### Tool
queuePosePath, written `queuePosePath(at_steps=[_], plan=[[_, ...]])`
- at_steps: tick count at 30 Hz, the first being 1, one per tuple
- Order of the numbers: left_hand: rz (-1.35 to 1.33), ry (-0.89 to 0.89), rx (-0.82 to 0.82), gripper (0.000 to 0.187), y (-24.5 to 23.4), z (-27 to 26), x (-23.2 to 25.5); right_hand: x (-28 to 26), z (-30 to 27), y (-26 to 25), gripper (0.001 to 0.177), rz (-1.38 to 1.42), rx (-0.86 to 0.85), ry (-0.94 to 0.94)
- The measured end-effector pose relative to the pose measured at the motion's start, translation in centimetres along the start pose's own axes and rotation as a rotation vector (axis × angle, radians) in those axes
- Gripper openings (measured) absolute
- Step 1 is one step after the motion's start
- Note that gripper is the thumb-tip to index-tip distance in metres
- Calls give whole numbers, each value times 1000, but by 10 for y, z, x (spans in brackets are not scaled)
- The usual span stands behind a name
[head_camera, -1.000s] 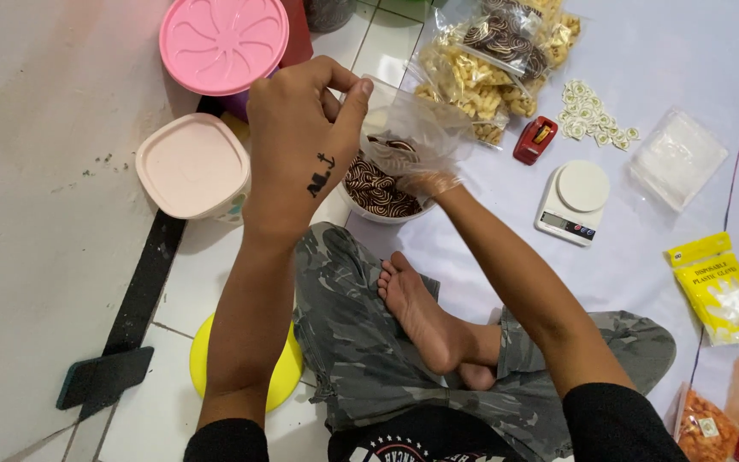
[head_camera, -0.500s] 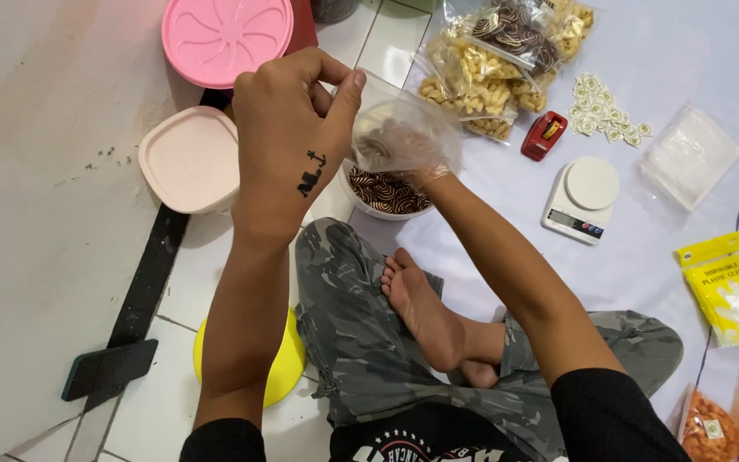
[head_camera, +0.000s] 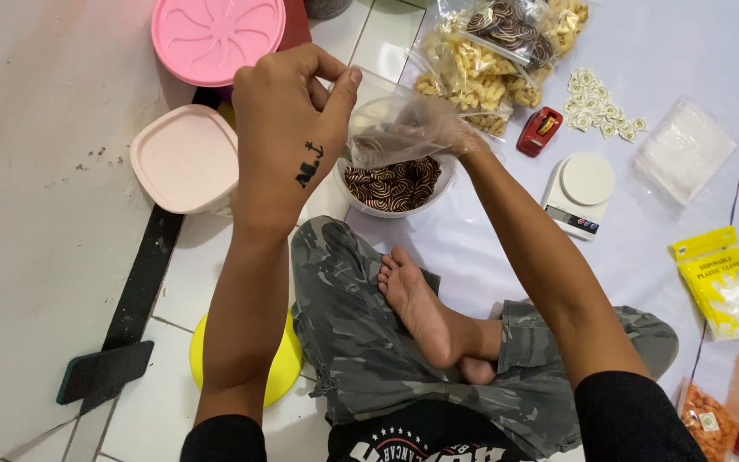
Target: The person is manually packaging chocolate-swirled cookies into small plastic bags and weighing them on a digital scale while sitting on the floor.
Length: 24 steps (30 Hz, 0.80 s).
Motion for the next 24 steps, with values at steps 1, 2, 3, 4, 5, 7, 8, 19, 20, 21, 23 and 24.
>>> queuePosePath(at_steps=[1, 2, 3, 4, 5, 7, 8, 19, 20, 21, 23, 24], plan=[[-2, -12, -16, 19, 2, 0, -2, 8, 5, 9, 10, -241, 511, -279], [-5, -24, -32, 19, 5, -1, -4, 16, 5, 23, 12, -485, 1017, -563], [-7, -22, -33, 19, 7, -1, -6, 27, 26, 50, 12, -485, 1019, -566], [-15, -26, -39, 19, 9, 0, -7, 36, 43, 80, 34, -1051, 1380, -423], [-22, -30, -45, 18, 11, 0, -9, 44, 63, 111, 62, -1634, 1695, -214], [-18, -47, -57, 19, 16, 2, -11, 52, 60, 109, 35, -1382, 1635, -436], [-14, -66, -70, 20, 19, 2, -13, 57, 59, 107, 14, -1122, 1552, -636], [-50, -292, -188, 12, 50, -22, -51, 70, 71, 134, 40, -1004, 1751, -670], [-30, -319, -206, 13, 51, -23, -52, 71, 62, 129, 39, -1014, 1753, -708], [-31, -318, -206, 13, 54, -22, -55, 70, 57, 135, 39, -1014, 1754, -709], [-20, -311, -212, 13, 57, -23, -62, 66, 51, 148, 31, -1073, 1671, -716], [-19, -314, -210, 13, 62, -24, -70, 67, 48, 160, 31, -1073, 1669, -713]])
Point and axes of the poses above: each hand's wrist, its own z-axis towards the middle knuckle, its own y-axis out of the palm, x = y × z, the point moved 2 cm from there along z, towards the middle knuckle, and after that the axes turned 15 degrees about -z, right-handed, at the moved point
